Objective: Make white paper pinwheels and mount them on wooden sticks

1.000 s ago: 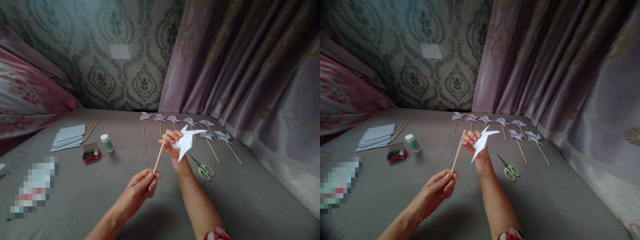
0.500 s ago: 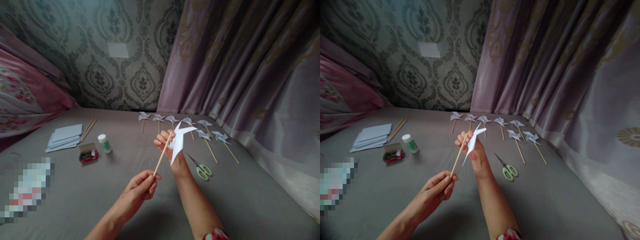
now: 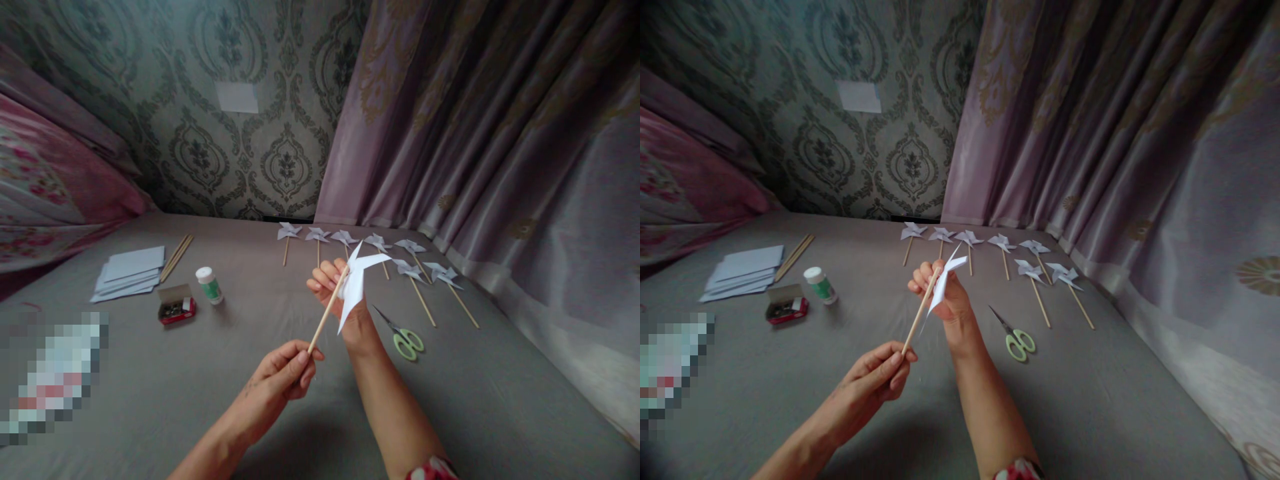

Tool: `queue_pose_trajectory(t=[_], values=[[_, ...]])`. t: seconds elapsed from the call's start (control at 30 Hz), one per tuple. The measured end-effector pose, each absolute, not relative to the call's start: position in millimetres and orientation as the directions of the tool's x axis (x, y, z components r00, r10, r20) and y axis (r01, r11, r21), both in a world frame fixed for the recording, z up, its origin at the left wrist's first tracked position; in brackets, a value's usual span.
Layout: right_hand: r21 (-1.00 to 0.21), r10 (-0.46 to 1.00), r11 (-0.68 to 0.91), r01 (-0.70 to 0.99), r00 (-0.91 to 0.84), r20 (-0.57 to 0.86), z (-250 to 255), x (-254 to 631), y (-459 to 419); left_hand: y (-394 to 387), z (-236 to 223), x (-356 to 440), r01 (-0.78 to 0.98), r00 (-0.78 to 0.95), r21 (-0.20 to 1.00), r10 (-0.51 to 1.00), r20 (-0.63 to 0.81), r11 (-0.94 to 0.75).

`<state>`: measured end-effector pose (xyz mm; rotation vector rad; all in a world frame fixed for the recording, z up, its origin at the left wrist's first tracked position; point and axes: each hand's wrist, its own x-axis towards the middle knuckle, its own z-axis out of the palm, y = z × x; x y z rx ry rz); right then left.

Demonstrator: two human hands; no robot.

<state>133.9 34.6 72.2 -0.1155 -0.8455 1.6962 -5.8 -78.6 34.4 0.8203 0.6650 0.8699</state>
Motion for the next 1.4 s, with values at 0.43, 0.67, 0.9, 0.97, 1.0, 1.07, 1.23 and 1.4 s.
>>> queue_pose_trajectory(t=[0.43,0.67,0.9,0.97,1.0,1.07,1.23,1.4], values=[[-0.594,0.890,-0.054,-0.803,-0.308,0.335,72.0,134.7,35.0,-79.3,36.5,-4.8,-0.394,0.472,0.833,0.863,-0.180,0.389],[-0.595,0.893,-0.062,-0.801,-0.311,0.325,74.3,134.5,33.4,-78.9,36.7,-4.4,-0.391,0.471,0.835,0.863,-0.180,0.387],[-0.593,0.872,-0.039,-0.804,-0.318,0.373,72.7,136.3,35.0,-78.0,33.4,-6.0,-0.318,0.404,0.901,0.901,-0.154,0.296],[-0.613,0.873,-0.019,-0.790,-0.312,0.375,72.5,137.0,35.6,-77.2,33.9,-7.3,-0.267,0.356,0.935,0.925,-0.130,0.234],[-0.624,0.878,-0.007,-0.781,-0.304,0.370,72.6,137.4,35.9,-76.8,34.5,-7.9,-0.244,0.331,0.948,0.936,-0.117,0.205],[-0.645,0.894,0.022,-0.764,-0.273,0.355,73.1,138.2,36.2,-76.3,35.9,-8.8,-0.213,0.292,0.963,0.952,-0.096,0.163],[-0.675,0.906,0.063,-0.735,-0.242,0.347,74.7,141.3,35.8,-76.5,38.7,-9.3,-0.204,0.270,0.969,0.960,-0.081,0.139],[-0.683,0.877,0.093,-0.725,-0.265,0.400,78.3,143.7,33.7,-77.5,36.0,-9.5,-0.184,0.252,0.978,0.966,-0.053,0.102]])
